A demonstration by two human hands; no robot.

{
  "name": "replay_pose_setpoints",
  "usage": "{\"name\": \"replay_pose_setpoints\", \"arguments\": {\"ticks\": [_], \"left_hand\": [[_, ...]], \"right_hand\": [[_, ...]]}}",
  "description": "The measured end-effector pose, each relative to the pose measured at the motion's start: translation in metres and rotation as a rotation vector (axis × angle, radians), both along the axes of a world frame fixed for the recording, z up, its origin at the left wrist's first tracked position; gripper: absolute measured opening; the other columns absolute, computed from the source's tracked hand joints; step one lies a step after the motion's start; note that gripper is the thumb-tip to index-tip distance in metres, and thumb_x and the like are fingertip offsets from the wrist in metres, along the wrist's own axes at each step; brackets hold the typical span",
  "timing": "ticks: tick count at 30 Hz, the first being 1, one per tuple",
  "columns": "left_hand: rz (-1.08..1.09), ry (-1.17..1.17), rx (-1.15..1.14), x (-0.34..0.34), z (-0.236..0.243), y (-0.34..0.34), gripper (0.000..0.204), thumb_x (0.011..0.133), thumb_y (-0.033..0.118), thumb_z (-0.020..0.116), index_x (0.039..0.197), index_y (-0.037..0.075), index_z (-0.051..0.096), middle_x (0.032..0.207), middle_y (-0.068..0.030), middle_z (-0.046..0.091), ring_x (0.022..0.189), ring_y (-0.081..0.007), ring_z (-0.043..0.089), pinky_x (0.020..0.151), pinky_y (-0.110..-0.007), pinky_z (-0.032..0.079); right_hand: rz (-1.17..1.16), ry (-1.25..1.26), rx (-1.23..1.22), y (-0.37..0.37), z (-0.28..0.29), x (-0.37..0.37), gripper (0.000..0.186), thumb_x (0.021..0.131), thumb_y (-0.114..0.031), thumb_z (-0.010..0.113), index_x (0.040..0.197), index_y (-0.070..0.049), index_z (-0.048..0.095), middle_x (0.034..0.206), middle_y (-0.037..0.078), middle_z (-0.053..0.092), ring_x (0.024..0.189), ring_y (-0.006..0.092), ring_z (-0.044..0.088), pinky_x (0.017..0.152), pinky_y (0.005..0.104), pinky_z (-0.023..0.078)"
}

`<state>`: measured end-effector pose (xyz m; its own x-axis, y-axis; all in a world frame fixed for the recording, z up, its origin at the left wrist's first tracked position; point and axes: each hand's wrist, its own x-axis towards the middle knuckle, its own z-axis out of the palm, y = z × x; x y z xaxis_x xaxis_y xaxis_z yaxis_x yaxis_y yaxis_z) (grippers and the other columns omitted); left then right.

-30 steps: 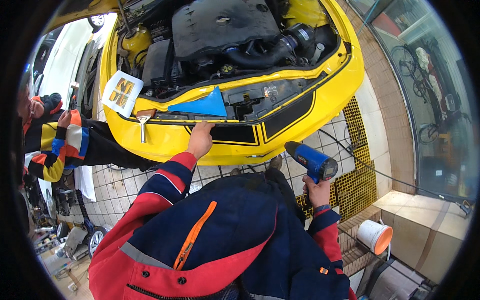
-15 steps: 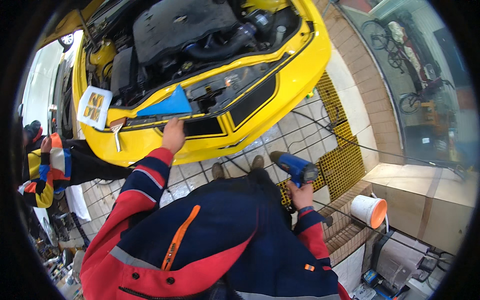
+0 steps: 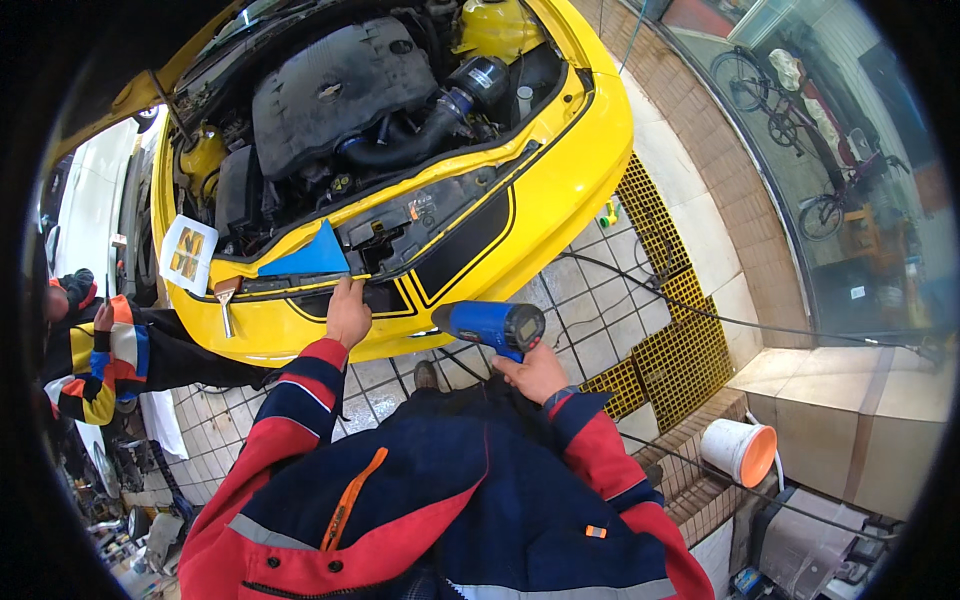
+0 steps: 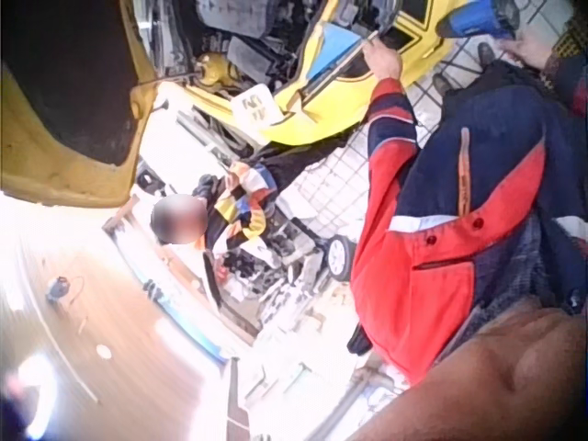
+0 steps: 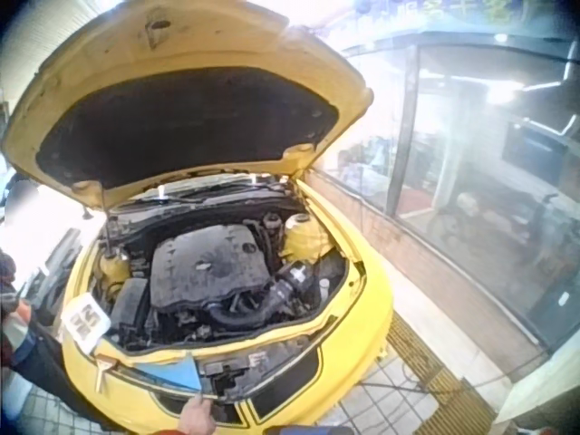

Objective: The person applies a black vinyl wrap to the front bumper and hood of a yellow car. They use a blue heat gun to warm the material and a blue squeegee to smooth it, then peel back and reposition sections to conform to the curves.

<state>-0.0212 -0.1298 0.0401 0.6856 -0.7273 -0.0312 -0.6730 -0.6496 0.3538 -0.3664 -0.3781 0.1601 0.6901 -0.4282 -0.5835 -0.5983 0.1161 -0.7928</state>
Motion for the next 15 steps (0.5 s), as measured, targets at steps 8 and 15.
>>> {"name": "replay_pose_setpoints", "arguments": {"ticks": [8, 15], "left_hand": [[-0.043, -0.036, -0.029, 0.017, 0.003, 0.004, 0.034, 0.083, 0.002, 0.067, 0.117, 0.000, 0.074, 0.116, -0.0205, 0.069, 0.112, -0.0439, 0.066, 0.102, -0.053, 0.054], [-0.178, 0.053, -0.080, 0.033, 0.007, 0.028, 0.054, 0.081, -0.001, 0.069, 0.135, -0.001, 0.071, 0.133, -0.0190, 0.070, 0.129, -0.0401, 0.062, 0.116, -0.047, 0.049]], "right_hand": [[0.150, -0.099, -0.068, -0.015, 0.000, 0.078, 0.022, 0.099, -0.023, 0.081, 0.107, -0.003, 0.076, 0.074, 0.006, 0.073, 0.065, 0.0172, 0.071, 0.064, 0.0364, 0.056], [0.239, -0.023, -0.085, 0.005, -0.001, 0.168, 0.024, 0.099, -0.023, 0.081, 0.108, -0.002, 0.078, 0.081, 0.011, 0.078, 0.074, 0.0235, 0.077, 0.071, 0.0395, 0.060]]}}
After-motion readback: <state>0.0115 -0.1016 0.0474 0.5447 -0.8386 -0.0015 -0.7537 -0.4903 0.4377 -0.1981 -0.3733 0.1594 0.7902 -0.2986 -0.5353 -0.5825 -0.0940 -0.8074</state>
